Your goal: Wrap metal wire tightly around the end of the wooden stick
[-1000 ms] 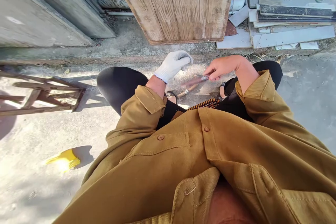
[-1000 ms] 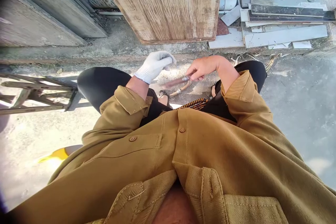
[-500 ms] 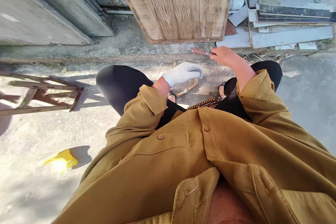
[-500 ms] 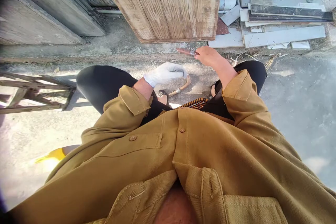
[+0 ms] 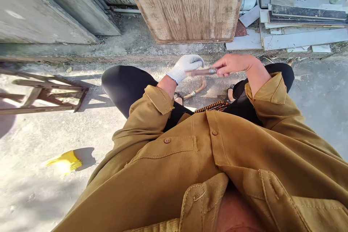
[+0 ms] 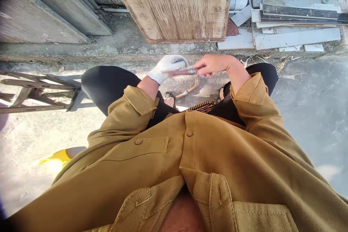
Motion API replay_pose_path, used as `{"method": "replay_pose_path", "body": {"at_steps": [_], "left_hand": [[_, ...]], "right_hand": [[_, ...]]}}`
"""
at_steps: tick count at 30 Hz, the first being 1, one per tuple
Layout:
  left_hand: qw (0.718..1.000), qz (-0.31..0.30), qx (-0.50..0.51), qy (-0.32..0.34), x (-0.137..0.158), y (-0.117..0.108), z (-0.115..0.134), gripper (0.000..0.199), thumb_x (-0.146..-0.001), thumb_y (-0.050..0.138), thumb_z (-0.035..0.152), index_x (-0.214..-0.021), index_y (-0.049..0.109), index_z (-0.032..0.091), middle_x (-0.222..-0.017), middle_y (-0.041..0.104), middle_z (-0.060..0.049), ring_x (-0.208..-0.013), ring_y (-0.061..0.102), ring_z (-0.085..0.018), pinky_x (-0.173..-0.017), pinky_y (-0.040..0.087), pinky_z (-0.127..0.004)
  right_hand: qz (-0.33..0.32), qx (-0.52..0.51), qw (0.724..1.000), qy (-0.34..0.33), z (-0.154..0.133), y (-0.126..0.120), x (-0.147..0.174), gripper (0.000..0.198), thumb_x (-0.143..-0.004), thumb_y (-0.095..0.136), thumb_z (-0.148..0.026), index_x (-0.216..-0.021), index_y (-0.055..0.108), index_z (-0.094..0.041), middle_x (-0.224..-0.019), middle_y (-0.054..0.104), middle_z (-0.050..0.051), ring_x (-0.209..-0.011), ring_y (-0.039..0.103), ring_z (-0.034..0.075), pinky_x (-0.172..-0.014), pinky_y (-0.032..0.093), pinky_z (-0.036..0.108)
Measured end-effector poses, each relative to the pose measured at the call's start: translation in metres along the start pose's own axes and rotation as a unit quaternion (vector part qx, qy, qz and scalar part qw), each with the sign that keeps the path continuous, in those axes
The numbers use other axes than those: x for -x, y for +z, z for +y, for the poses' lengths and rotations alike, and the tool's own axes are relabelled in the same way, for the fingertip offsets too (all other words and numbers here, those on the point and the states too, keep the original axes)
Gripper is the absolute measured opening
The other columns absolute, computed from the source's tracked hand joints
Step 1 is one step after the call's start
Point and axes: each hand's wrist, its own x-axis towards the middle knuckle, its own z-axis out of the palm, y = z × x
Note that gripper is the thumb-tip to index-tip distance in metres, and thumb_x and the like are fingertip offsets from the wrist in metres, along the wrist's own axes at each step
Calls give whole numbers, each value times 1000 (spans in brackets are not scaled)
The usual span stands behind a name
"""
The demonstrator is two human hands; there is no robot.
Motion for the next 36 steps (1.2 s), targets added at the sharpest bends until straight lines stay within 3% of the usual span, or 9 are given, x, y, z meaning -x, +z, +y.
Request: {"method": "replay_pose_path", "body": {"at_steps": [4,8,11,16,19,22,26,30,36], "left_hand": [[996,-70,57,7,6,19,3,17,-94,60,16,-92,77,16,-69,60,1,-61,51,-14,-64,46,-27],[983,-144,76,83,15,28,13,14,-90,67,22,-87,80,18,-83,76,-2,-77,67,-16,-77,53,-27],[983,-143,67,95,20,23,20,14,-87,70,26,-86,83,19,-91,82,-5,-89,74,-21,-88,58,-31],[993,-92,33,66,24,4,19,16,-87,70,24,-90,85,18,-89,80,-5,-86,73,-21,-90,59,-33],[996,-68,22,53,19,-5,12,15,-86,68,20,-89,82,17,-84,77,-4,-81,70,-18,-84,57,-30],[999,-23,8,35,8,-9,2,14,-87,65,17,-88,80,17,-81,74,-4,-80,67,-18,-81,55,-29],[999,35,-18,23,-3,2,-4,13,-88,64,11,-83,75,16,-77,69,-3,-81,64,-19,-82,53,-29],[998,-32,58,-5,3,21,3,14,-93,62,12,-87,74,17,-63,55,2,-61,51,-14,-64,44,-27],[994,-84,64,31,7,30,6,10,-90,66,20,-88,75,17,-66,60,3,-58,49,-12,-60,40,-25]], "right_hand": [[3,-33,999,4,3,-11,-10,53,-112,68,-68,-124,76,-17,-100,77,12,-99,70,28,-88,56,39],[50,-33,997,38,25,3,-22,50,-116,60,-63,-126,75,-17,-103,75,15,-101,68,31,-90,55,41],[65,32,995,72,39,20,-31,35,-116,57,-45,-117,77,-16,-97,73,16,-96,67,31,-86,53,41],[-105,95,989,34,29,38,-36,21,-108,70,-27,-90,77,-17,-73,64,7,-71,56,21,-71,41,36],[-244,56,968,-27,14,40,-28,24,-103,76,-15,-79,73,-16,-62,60,2,-63,47,14,-68,35,34],[-316,-29,943,-97,5,32,-18,31,-102,74,-11,-73,66,-17,-60,59,-2,-61,45,12,-67,33,32],[-196,-136,965,-106,6,14,-8,29,-105,72,-27,-78,63,-21,-65,57,-3,-64,48,14,-66,35,30],[14,-232,972,-31,16,7,-11,31,-111,64,-53,-98,68,-25,-73,58,0,-70,51,19,-69,42,31],[75,-24,995,64,30,20,-29,38,-115,57,-51,-120,74,-17,-97,72,16,-97,65,32,-86,53,41]]}}
